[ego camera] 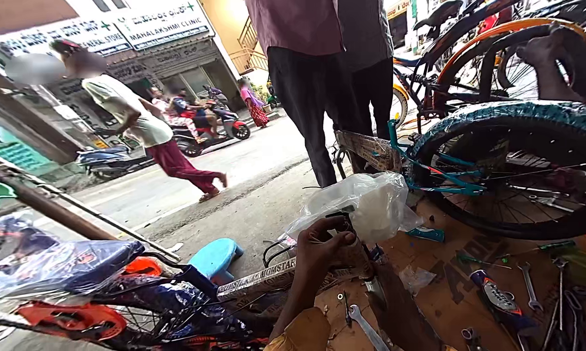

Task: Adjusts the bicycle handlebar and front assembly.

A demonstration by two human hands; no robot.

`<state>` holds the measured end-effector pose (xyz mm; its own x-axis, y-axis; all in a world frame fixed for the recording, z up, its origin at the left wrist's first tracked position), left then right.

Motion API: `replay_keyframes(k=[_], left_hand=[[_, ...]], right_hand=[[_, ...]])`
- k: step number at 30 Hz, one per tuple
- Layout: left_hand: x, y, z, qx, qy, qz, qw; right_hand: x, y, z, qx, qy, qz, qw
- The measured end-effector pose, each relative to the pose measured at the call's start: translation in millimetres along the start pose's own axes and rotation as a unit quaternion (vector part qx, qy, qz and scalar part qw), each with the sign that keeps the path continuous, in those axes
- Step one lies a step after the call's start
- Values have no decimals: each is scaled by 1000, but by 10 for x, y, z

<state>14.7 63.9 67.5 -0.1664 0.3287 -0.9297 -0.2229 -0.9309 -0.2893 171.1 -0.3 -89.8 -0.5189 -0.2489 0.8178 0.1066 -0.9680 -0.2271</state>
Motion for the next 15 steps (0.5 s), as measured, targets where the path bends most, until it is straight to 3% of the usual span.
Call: replay_keyframes(k=[4,8,15], left_hand=[[-4,7,-8,-30,-24,-2,999],[-62,23,-38,-78,-123,-4,989],[-74,-7,-39,-59,-149,21,987]], right_hand=[[-8,-1,-9,0,7,7,1000],[21,25,2,-18,10,18,1000],[30,37,16,-30,14,38,999]])
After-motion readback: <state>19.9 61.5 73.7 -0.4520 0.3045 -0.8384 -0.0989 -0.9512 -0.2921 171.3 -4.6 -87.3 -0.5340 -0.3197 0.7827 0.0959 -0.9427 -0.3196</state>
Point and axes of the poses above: each hand's wrist, its own y-axis away from the middle knuckle, its own z-axis out of the back of the hand, x = y × z, the point moved 5 cm from there along -y, towards the middle knuckle, and after that the axes turned 8 degrees about x, right-handed, at the moved point
